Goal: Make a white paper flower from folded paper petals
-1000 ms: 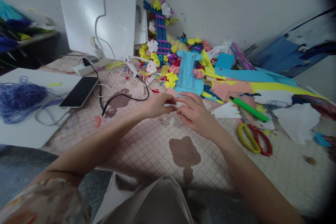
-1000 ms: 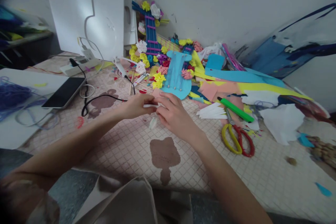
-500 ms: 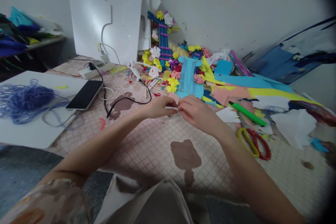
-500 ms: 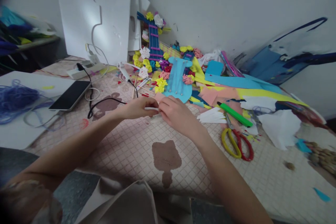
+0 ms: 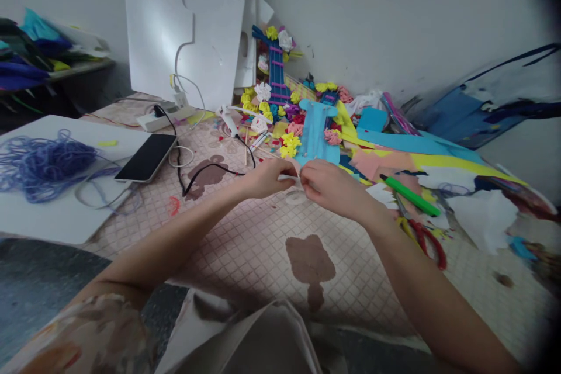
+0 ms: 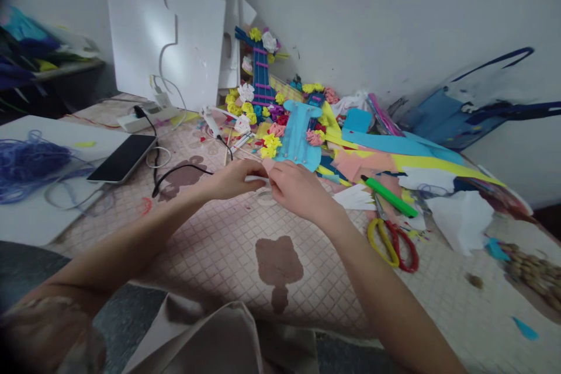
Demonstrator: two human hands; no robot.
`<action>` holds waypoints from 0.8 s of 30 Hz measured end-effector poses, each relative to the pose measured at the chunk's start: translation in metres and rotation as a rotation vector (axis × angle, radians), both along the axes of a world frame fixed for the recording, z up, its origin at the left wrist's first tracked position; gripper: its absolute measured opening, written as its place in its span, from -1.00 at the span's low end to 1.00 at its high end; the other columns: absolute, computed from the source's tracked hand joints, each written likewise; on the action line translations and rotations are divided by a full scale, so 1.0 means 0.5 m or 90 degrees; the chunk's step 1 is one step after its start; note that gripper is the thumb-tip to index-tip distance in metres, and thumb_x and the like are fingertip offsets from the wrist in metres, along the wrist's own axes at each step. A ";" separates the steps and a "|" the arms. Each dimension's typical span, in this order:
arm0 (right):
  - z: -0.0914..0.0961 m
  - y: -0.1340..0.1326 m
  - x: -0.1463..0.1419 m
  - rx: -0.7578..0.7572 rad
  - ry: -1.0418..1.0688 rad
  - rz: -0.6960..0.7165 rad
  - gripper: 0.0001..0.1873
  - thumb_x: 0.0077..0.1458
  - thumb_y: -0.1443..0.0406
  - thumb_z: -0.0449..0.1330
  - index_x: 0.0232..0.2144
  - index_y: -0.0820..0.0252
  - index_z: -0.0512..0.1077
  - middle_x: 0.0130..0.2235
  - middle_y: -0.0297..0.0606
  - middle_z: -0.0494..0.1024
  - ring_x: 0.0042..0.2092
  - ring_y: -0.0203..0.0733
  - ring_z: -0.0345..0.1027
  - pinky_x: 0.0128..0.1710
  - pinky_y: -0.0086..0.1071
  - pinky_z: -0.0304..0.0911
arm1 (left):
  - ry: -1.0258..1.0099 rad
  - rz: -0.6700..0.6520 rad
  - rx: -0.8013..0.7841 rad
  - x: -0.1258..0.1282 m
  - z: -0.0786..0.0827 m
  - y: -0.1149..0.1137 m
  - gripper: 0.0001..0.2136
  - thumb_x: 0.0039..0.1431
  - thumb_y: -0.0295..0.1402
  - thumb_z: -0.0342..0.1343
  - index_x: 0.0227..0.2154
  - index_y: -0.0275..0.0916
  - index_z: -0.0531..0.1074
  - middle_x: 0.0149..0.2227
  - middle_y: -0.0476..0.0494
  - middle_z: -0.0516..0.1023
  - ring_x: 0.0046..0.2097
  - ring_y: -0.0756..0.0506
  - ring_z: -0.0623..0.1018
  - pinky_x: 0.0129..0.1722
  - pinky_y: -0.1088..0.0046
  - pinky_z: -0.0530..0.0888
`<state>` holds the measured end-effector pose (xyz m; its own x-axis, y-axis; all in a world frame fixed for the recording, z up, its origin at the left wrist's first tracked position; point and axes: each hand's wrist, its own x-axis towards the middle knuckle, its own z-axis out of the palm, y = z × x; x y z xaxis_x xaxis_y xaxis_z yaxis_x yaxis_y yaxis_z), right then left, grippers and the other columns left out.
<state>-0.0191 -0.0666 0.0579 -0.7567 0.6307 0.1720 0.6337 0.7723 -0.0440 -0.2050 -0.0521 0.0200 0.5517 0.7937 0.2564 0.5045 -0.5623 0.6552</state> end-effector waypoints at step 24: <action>0.056 0.020 -0.049 -0.072 -0.109 -0.069 -0.89 0.00 0.37 0.05 -0.48 0.20 0.37 -0.36 -0.23 0.50 -0.33 -0.22 0.30 -0.45 -0.41 -0.01 | 0.035 -0.008 0.051 -0.019 0.030 0.004 -0.87 0.00 -0.49 0.08 -0.37 -0.33 0.49 -0.39 -0.07 0.54 -0.37 0.02 0.45 -0.37 0.54 0.31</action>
